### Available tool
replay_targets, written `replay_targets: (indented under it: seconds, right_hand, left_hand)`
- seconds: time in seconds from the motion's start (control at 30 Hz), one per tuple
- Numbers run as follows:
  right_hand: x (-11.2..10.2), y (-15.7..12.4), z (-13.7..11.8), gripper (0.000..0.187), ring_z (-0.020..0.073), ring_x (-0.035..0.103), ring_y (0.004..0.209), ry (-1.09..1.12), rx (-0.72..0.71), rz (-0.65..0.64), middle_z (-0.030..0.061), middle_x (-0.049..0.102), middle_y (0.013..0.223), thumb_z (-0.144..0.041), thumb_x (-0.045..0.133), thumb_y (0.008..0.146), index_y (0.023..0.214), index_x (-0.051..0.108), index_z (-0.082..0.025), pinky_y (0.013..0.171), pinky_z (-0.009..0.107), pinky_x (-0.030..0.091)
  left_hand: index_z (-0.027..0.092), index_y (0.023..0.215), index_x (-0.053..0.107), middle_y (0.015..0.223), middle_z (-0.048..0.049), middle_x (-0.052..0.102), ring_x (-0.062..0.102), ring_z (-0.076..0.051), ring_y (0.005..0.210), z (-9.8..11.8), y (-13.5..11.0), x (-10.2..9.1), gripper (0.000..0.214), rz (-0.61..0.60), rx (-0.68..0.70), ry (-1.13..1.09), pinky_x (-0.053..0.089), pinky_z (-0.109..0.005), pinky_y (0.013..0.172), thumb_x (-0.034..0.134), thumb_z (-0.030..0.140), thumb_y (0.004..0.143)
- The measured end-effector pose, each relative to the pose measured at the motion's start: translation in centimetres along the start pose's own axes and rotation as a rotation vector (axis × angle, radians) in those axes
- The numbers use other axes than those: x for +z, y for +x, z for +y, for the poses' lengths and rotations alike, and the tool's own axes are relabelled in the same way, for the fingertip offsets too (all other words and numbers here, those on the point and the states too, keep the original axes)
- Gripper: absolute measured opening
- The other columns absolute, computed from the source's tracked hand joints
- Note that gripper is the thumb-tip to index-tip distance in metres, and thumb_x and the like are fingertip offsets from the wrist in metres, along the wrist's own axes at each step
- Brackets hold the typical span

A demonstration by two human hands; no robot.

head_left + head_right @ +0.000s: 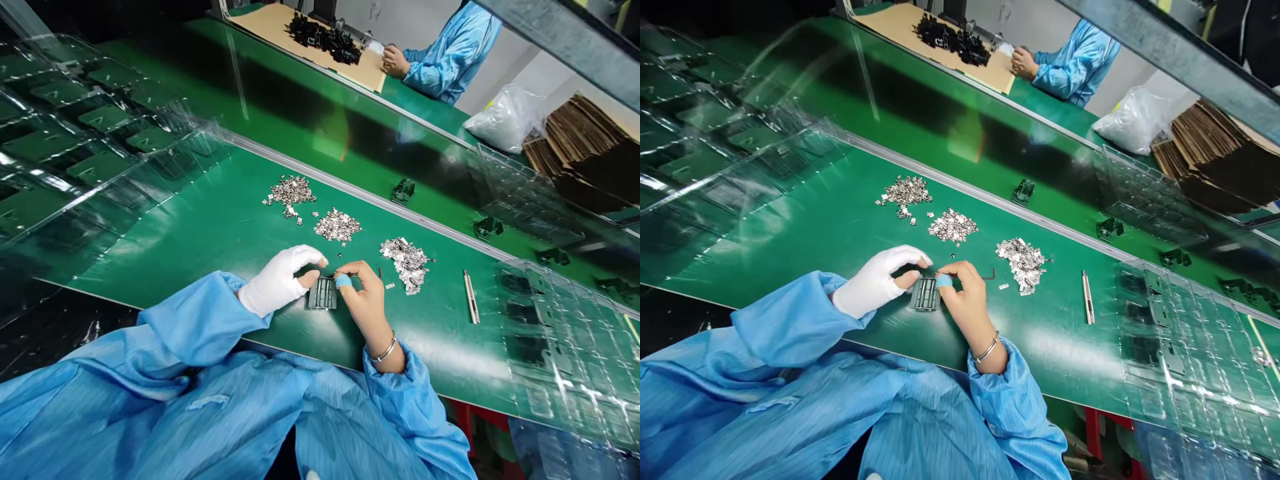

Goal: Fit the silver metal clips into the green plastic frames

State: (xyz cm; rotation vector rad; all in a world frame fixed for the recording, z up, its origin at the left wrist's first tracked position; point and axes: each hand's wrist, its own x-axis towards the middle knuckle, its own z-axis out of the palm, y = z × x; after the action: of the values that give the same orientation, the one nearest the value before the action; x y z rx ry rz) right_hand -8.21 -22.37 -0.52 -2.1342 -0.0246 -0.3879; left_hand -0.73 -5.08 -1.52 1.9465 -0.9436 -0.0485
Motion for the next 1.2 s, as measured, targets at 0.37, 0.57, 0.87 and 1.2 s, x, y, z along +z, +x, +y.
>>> replay_targets:
  seconds: [0.37, 0.57, 0.87, 1.2]
  right_hand:
    - [1.1, 0.1, 0.4, 0.019, 0.0203, 0.056, 0.095, -0.12, -0.167, -0.122, 0.0034, 0.062, 0.094, -0.007, 0.053, 0.072, 0.082, 0.055, -0.023, 0.088, 0.038, 0.04]
    - [1.3, -0.1, 0.5, 0.016, 0.0196, 0.056, 0.091, -0.077, -0.113, -0.115, 0.0035, 0.061, 0.091, -0.008, 0.051, 0.075, 0.082, 0.052, -0.023, 0.082, 0.036, 0.043]
    - [1.5, -0.3, 0.6, 0.018, 0.0198, 0.056, 0.094, 0.037, -0.037, -0.144, 0.004, 0.059, 0.093, -0.008, 0.049, 0.072, 0.081, 0.052, -0.023, 0.084, 0.036, 0.045]
    - [1.5, 0.2, 1.2, 0.017, 0.0157, 0.057, 0.084, 0.304, 0.224, -0.204, 0.0003, 0.058, 0.086, -0.017, 0.049, 0.072, 0.088, 0.052, -0.022, 0.08, 0.029, 0.047]
  left_hand:
    - [0.016, 0.098, 0.063, 0.095, -0.0034, 0.068, 0.063, -0.02, 0.091, -0.9, -0.3, 1.2, 0.03, -0.205, -0.252, -0.31, 0.05, -0.03, 0.084, 0.044, 0.031, 0.081]
    - [0.015, 0.1, 0.063, 0.098, -0.0042, 0.068, 0.062, -0.021, 0.092, -0.8, -0.4, 1.1, 0.033, -0.2, -0.272, -0.284, 0.049, -0.031, 0.085, 0.043, 0.033, 0.081]
    - [0.017, 0.092, 0.061, 0.093, -0.0043, 0.067, 0.062, -0.021, 0.09, -0.9, -0.2, 1.6, 0.031, -0.162, -0.294, -0.312, 0.049, -0.032, 0.083, 0.044, 0.041, 0.083]
    - [0.017, 0.091, 0.049, 0.083, -0.0011, 0.055, 0.055, -0.017, 0.079, -1.0, 0.1, 2.4, 0.025, -0.147, -0.328, -0.411, 0.046, -0.029, 0.072, 0.047, 0.041, 0.081]
